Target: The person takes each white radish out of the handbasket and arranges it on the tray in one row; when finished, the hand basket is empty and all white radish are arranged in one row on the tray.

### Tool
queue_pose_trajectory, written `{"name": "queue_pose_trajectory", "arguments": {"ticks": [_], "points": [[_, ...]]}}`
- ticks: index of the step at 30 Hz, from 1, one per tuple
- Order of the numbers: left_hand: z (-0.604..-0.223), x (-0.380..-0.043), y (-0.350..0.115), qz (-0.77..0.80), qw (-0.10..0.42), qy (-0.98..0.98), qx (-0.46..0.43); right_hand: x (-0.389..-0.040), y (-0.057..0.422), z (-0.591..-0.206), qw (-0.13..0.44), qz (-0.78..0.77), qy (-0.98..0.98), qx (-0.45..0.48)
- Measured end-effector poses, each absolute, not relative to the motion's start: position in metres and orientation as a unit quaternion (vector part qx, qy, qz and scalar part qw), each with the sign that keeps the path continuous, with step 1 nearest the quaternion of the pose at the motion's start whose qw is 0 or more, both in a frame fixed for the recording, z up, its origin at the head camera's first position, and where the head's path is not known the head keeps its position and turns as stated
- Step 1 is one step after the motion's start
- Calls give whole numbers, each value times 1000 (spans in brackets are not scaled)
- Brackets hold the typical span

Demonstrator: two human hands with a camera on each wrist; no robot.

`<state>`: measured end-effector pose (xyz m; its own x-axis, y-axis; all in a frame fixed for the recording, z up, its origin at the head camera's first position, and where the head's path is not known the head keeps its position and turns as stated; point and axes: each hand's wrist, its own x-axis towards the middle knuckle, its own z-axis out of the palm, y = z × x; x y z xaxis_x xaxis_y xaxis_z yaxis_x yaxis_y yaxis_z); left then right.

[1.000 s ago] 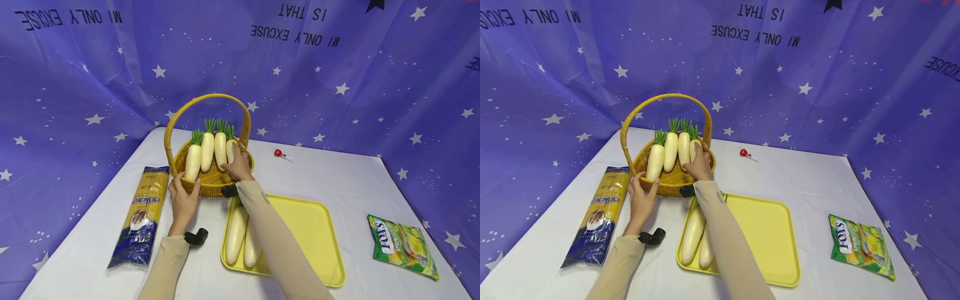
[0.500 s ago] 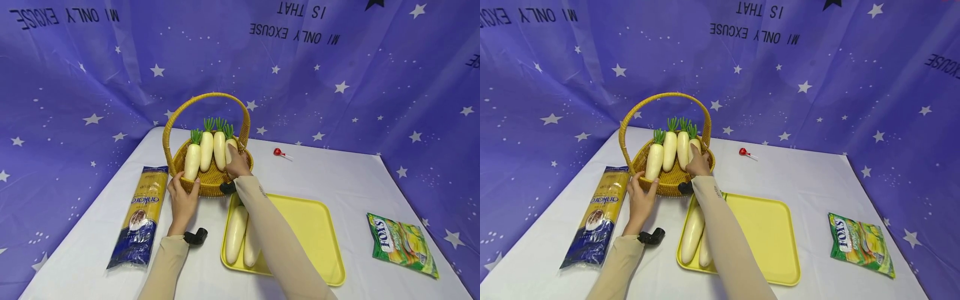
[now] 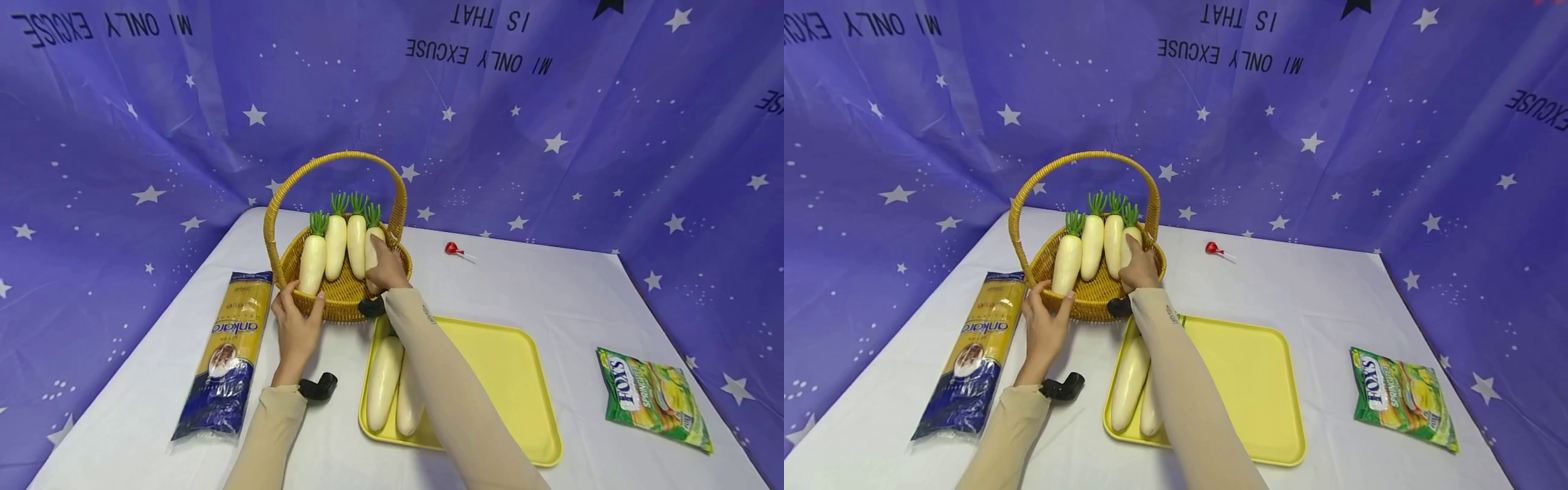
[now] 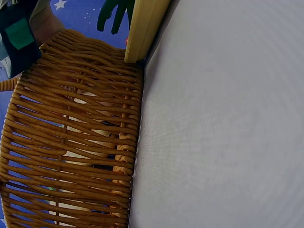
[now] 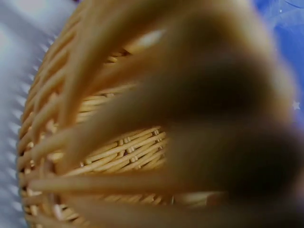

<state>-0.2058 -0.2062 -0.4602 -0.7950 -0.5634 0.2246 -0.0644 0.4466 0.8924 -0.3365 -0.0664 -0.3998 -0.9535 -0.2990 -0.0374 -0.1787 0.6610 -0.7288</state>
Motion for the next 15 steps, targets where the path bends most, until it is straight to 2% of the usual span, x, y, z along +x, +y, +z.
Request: {"name": "queue_pose_trajectory", "arguments": {"ticks": [12, 15], "points": [[-461, -205, -207, -485, 248, -816, 193, -335, -64, -398, 88, -458, 874, -136], [-461, -206, -207, -485, 247, -816, 194, -335, -63, -396, 107, -489, 855, -133]]}}
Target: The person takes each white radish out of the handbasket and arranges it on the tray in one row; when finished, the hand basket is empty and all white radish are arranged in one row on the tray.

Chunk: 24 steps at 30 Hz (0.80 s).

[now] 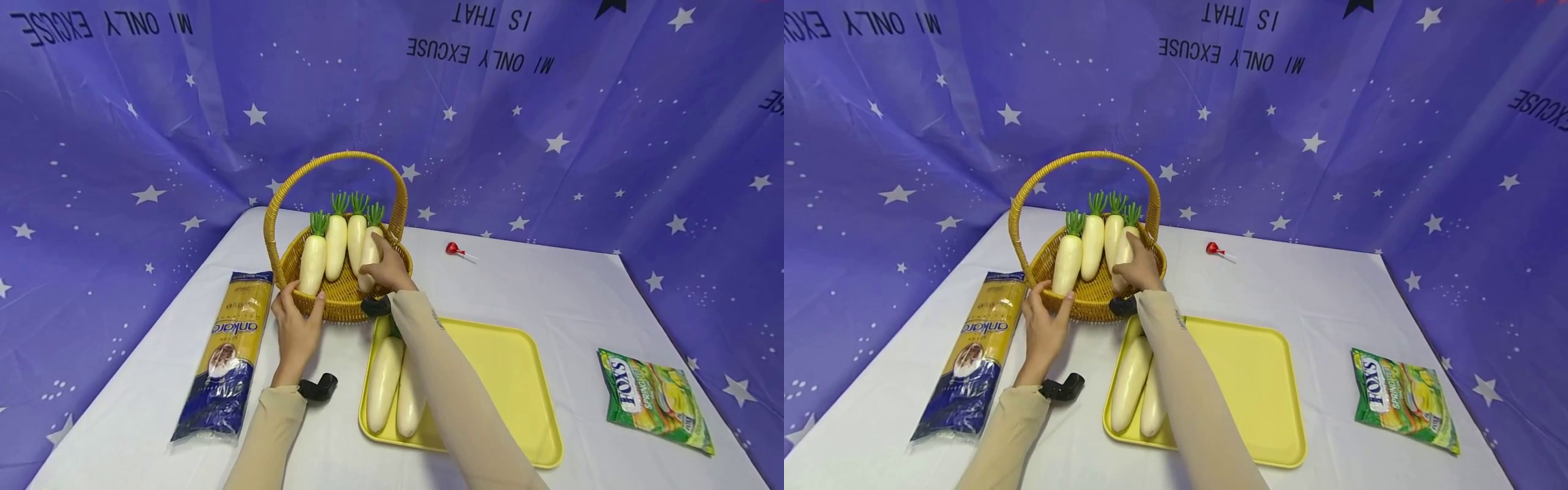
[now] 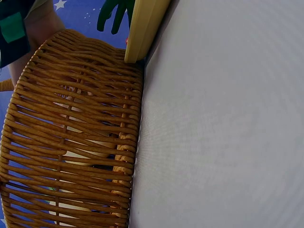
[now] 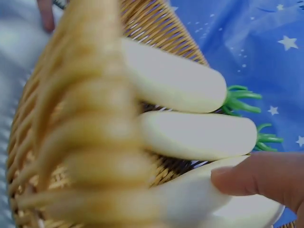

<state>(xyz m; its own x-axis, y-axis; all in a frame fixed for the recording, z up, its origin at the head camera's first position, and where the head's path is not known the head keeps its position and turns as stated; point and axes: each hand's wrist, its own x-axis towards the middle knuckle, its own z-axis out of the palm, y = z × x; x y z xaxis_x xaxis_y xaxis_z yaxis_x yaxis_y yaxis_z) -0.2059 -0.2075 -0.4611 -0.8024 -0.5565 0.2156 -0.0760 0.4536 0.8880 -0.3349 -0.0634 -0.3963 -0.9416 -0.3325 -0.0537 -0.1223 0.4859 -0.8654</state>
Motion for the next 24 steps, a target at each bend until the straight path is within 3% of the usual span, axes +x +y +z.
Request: {"name": "queue_pose_trajectory", "arguments": {"ticks": [6, 24], "points": [[-461, -206, -207, -486, 250, -814, 195, -335, -59, -392, 170, -563, 799, -123], [-461, -206, -207, -497, 244, -810, 191, -327, -19, -385, 255, -706, 639, -168]]}}
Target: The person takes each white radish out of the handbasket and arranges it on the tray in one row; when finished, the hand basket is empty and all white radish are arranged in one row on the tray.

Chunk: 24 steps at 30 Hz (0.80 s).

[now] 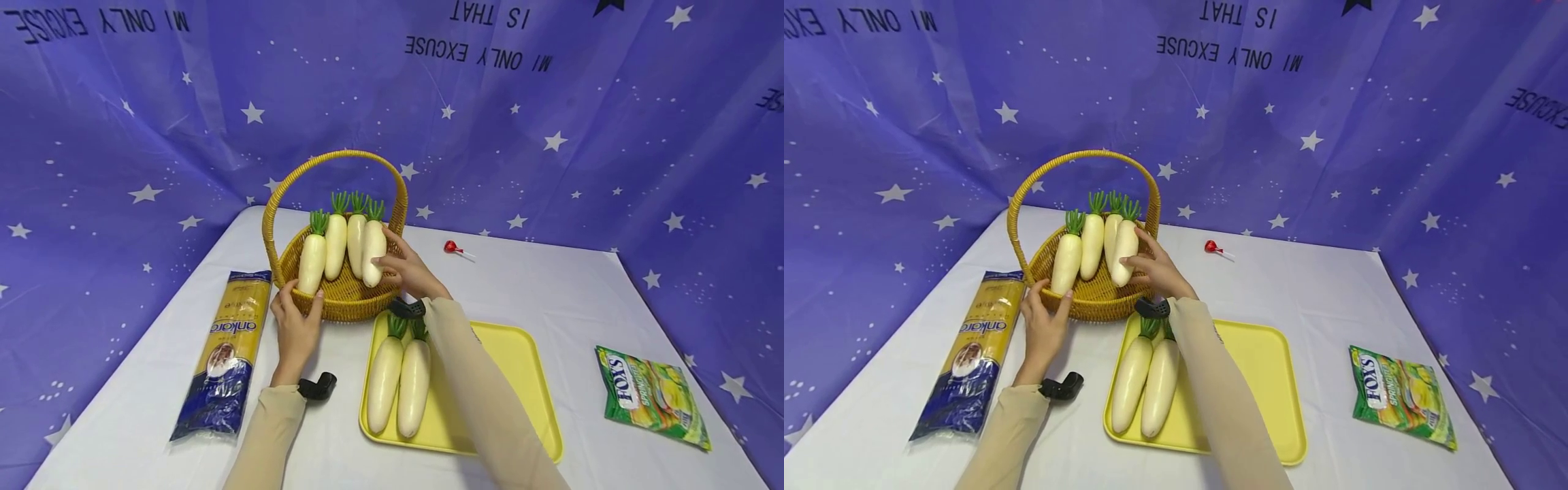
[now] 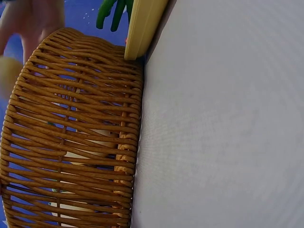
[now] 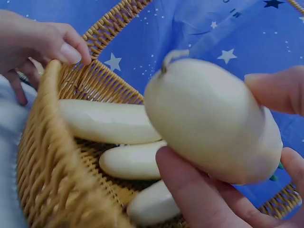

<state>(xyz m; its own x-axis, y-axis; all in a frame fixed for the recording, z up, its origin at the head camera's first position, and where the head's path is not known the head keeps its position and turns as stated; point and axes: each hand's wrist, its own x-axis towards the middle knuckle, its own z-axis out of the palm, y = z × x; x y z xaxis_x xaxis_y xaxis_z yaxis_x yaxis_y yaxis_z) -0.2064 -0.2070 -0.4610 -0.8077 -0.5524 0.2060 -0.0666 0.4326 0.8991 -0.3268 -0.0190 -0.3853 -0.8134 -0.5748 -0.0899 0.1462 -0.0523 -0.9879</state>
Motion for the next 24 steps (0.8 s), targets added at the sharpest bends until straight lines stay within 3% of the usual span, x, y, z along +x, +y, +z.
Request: {"name": "queue_pose_trajectory", "arguments": {"ticks": [13, 24], "points": [[-462, -207, -200, -498, 240, -810, 195, -251, 91, -380, 271, -712, 614, -206], [-460, -205, -205, -495, 237, -812, 198, -171, 127, -420, 220, -643, 731, -61]]}}
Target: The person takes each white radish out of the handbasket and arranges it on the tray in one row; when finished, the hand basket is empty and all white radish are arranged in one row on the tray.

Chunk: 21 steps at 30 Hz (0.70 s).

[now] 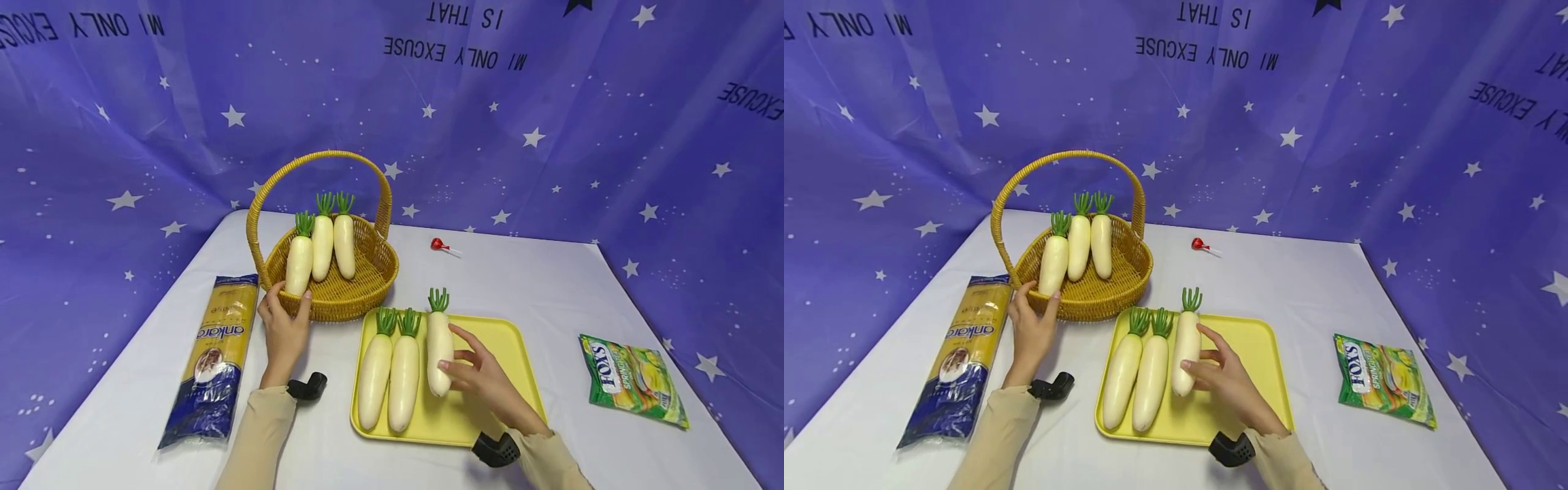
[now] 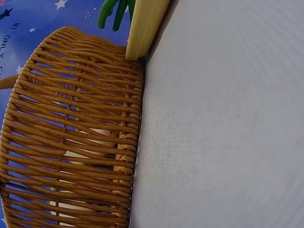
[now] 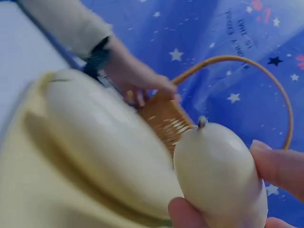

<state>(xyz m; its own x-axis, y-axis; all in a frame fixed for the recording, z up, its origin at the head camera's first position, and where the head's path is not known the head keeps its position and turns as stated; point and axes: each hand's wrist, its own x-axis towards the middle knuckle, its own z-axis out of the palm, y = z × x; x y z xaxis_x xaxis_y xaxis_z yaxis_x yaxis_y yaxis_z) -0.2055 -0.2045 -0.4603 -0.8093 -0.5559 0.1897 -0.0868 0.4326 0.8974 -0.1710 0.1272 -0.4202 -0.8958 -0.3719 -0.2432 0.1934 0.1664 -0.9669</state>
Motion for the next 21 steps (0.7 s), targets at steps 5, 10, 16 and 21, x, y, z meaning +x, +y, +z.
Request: {"name": "queue_pose_trajectory", "arguments": {"ticks": [5, 10, 16, 21], "points": [[-462, -205, -205, -497, 232, -812, 199, -157, 124, -440, 227, -642, 732, -36], [-462, -205, -205, -499, 230, -811, 200, -152, 122, -448, 225, -630, 742, -43], [-461, -206, -205, -501, 240, -810, 191, -153, 122, -451, 223, -601, 764, -70], [-461, -206, -205, -497, 241, -811, 192, -151, 119, -453, 221, -573, 783, -103]]}}
